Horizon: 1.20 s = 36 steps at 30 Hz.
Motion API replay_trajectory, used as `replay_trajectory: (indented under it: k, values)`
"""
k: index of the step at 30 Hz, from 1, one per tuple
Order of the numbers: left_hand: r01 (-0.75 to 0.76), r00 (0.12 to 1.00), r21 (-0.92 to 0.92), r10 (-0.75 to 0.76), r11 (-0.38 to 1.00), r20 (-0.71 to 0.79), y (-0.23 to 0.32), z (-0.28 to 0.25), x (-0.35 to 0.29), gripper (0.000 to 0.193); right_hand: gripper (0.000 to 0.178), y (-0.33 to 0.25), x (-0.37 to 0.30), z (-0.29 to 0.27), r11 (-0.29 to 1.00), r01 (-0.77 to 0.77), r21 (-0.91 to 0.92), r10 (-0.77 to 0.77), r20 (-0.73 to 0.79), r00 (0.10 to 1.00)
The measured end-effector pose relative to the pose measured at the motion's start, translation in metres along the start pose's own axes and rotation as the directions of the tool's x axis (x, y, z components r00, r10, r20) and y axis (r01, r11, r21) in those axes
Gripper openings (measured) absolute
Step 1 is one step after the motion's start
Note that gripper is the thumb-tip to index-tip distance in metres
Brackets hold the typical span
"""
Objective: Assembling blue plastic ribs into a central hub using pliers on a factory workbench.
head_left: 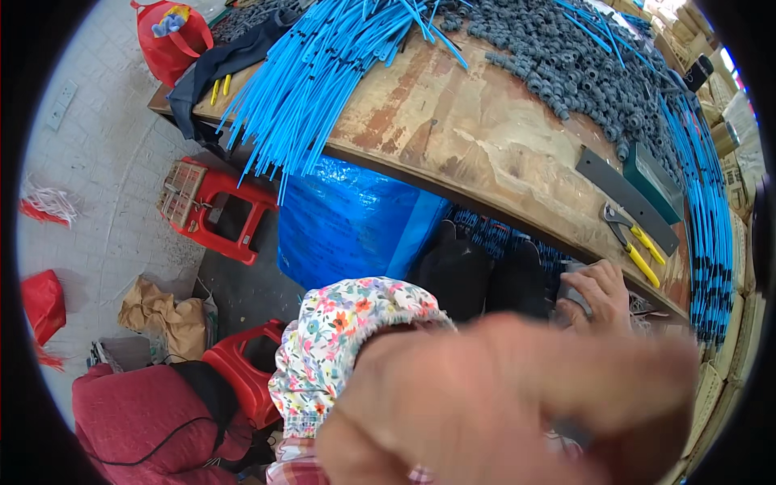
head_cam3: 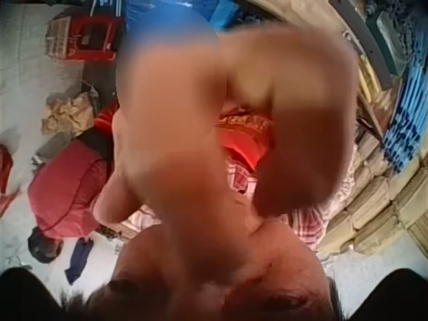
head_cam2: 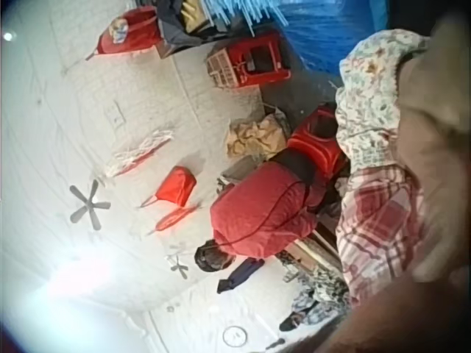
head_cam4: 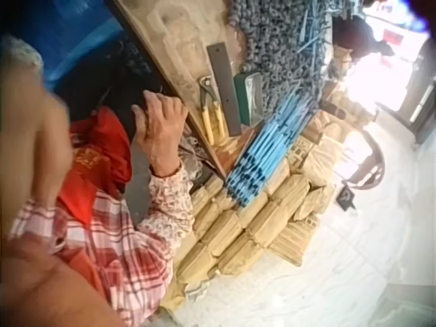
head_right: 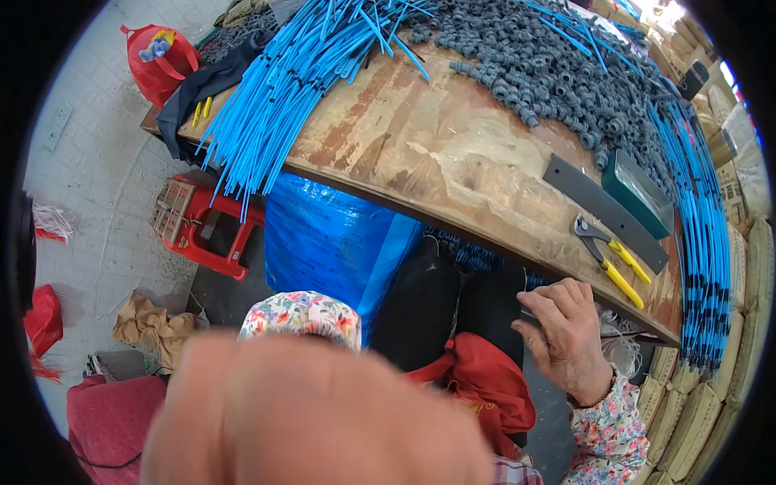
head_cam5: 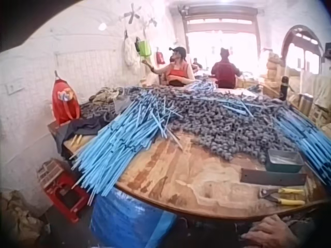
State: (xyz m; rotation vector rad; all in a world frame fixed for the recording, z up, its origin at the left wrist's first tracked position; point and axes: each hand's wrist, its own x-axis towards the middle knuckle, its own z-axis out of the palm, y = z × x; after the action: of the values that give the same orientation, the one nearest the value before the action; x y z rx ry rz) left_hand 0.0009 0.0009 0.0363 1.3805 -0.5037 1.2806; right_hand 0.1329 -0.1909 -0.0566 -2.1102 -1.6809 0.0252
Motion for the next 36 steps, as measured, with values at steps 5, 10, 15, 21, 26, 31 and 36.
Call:
replay_trajectory:
  k: [5,10,15,21,26,31,36]
  values:
    - [-0.049,0.987,0.822,-0.097,0.567,0.126,-0.079,-0.095,0.012,0.089,0.029,0.005,0.045,-0.01,0.999,0.047,-0.009,-0.047,-0.012,0.999]
    - [0.032,0.879,0.951,-0.443,-0.308,-0.173,-0.1,-0.198,0.012,0.129,0.026,0.014,0.143,-0.021,0.992,0.12,0.032,-0.117,-0.08,0.99]
    - [0.054,0.788,0.874,-0.517,-0.483,-0.334,-0.096,-0.248,-0.003,0.139,0.032,0.019,0.29,0.01,0.935,0.354,0.0,-0.341,-0.271,0.9]
    - [0.185,0.667,0.876,-0.597,-0.445,-0.445,-0.098,-0.278,-0.006,0.137,0.05,-0.002,0.474,0.06,0.82,0.481,-0.31,-0.568,-0.34,0.75]
    - [0.231,0.692,0.91,-0.6,-0.344,-0.402,-0.099,-0.285,-0.008,0.129,0.027,-0.021,0.581,0.115,0.695,0.518,-0.498,-0.644,-0.112,0.757]
    - [0.22,0.728,0.931,-0.587,-0.291,-0.355,-0.101,-0.291,-0.01,0.121,0.018,-0.034,0.642,0.164,0.587,0.56,-0.584,-0.62,0.121,0.776]
    - [0.226,0.743,0.934,-0.571,-0.276,-0.349,-0.103,-0.294,-0.014,0.113,0.057,-0.041,0.655,0.18,0.674,0.44,-0.593,-0.264,0.363,0.894]
